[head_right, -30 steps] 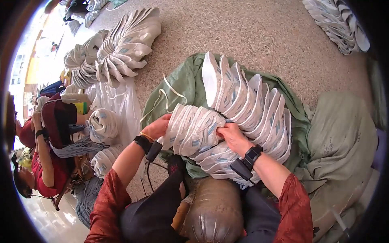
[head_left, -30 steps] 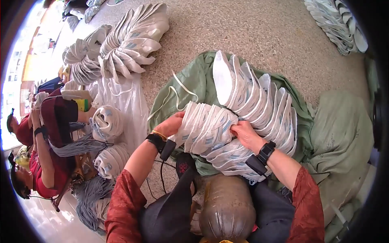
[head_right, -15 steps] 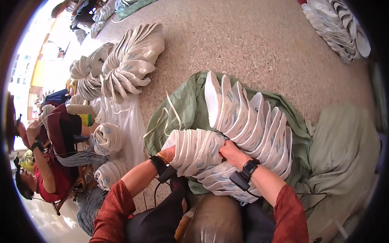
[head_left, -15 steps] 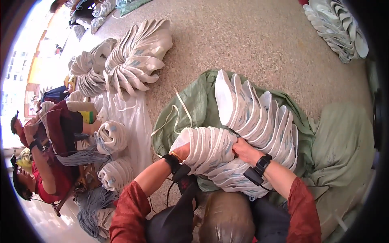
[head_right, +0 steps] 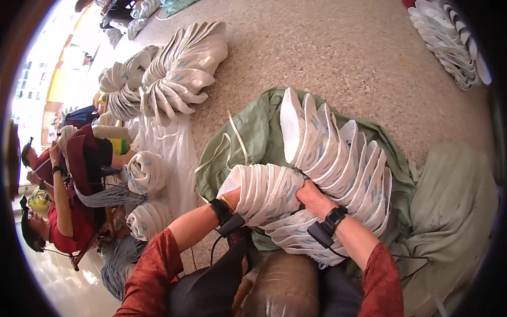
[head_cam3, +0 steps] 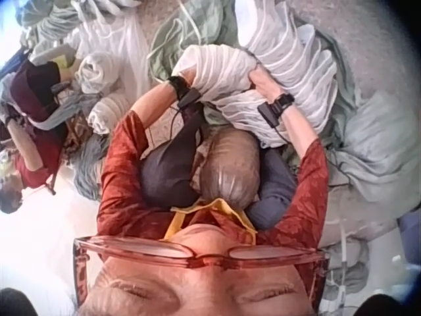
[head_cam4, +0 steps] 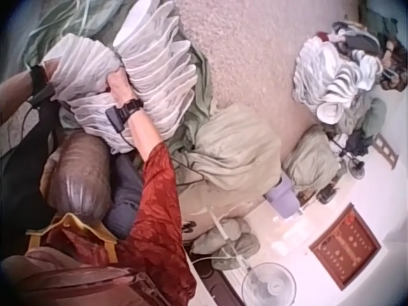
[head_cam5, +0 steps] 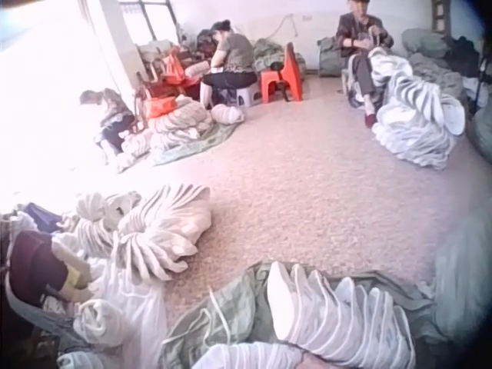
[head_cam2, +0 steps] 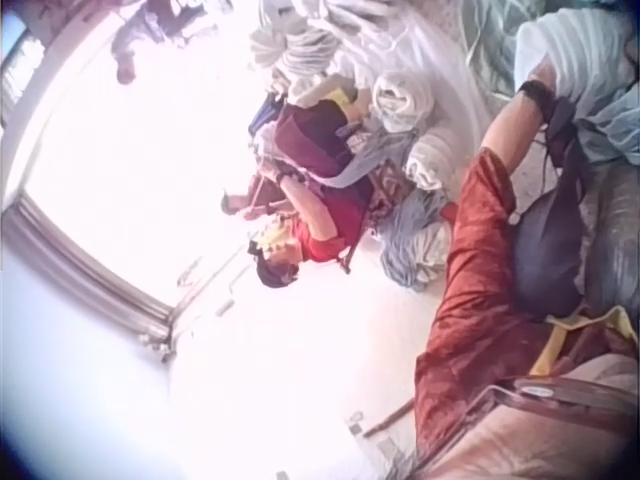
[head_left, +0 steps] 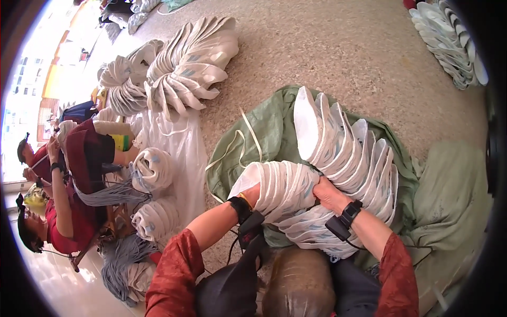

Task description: Gather, stack, and tie bunches of white shoe components in a manufacturing setting.

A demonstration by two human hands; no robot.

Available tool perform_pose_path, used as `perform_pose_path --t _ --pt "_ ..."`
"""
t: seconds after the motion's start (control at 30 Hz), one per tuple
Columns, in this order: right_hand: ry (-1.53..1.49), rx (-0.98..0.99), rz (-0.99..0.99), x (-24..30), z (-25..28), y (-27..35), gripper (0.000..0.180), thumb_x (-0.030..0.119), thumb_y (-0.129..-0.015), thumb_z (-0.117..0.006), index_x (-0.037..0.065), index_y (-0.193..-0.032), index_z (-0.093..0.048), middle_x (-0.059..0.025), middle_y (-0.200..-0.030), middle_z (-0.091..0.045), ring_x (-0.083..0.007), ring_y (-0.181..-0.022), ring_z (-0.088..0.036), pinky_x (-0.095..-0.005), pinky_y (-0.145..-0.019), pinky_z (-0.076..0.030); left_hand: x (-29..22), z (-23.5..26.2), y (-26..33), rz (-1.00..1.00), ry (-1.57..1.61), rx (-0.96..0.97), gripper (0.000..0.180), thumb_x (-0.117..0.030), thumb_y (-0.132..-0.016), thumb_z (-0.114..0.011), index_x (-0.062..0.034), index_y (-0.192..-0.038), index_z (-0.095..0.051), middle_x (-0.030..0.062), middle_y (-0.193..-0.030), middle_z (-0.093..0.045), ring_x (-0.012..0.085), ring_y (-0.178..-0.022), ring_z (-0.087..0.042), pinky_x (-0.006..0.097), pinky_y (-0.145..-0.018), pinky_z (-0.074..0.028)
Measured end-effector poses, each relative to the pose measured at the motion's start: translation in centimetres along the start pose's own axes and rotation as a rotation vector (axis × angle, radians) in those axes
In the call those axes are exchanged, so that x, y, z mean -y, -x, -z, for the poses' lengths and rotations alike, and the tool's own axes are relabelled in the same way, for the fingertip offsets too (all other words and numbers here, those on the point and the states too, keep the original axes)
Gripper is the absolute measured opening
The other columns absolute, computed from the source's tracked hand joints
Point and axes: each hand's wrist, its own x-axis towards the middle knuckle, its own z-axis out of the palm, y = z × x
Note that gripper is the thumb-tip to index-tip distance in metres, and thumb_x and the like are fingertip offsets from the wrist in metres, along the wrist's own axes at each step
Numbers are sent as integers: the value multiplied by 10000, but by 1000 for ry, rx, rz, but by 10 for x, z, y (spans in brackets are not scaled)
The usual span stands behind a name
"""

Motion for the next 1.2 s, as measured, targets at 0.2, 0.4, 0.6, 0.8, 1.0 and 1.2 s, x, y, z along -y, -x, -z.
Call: perform_pose_path --t 0.2,0.4,0.6,0.8,1.0,1.2 --pt "33 14 -11 7 -2 4 477 -86 -830 -566 -28 -1303 -533 -96 -1252 -610 -213 -1120 -572 -354 -943 -465 1 0 -9 -28 -39 -21 461 -118 -903 -661 -57 -1344 -539 80 -1343 -565 174 -1210 -533 339 -1034 -423" --pt "50 -53 8 12 -11 6 438 -70 -855 -551 -34 -1291 -542 -92 -1230 -620 -194 -1088 -576 -336 -906 -471 4 -4 -7 -54 -83 -36 463 -116 -902 -663 -58 -1344 -537 82 -1337 -568 175 -1202 -538 337 -1027 -428" --pt "135 -115 79 -1 -6 -1 378 -62 -877 -518 -53 -1250 -580 -97 -1208 -635 -182 -1056 -587 -323 -893 -470 5 -5 -11 -76 -127 -42 465 -114 -901 -665 -58 -1344 -536 83 -1331 -571 175 -1194 -542 336 -1020 -434" --pt "21 -38 89 6 -10 7 324 -33 -873 -525 -32 -1174 -642 -57 -1123 -665 -153 -978 -602 -286 -813 -471 5 17 5 -94 -148 -19 467 -111 -900 -668 -58 -1344 -534 85 -1325 -574 176 -1187 -547 335 -1014 -439" --pt "-48 -9 90 -2 -1 0 336 3 -854 -569 -30 -1186 -612 -30 -1077 -639 -136 -888 -576 -287 -732 -464 7 17 5 -132 -175 10 468 -109 -899 -670 -58 -1344 -533 87 -1319 -577 177 -1179 -551 334 -1007 -445" --pt "41 -50 10 13 -9 7 334 9 -859 -563 -14 -1188 -617 -25 -1079 -641 -138 -900 -570 -283 -736 -459 5 14 6 -170 -221 -2 470 -107 -898 -673 -58 -1344 -531 88 -1312 -580 178 -1171 -556 332 -1000 -450"
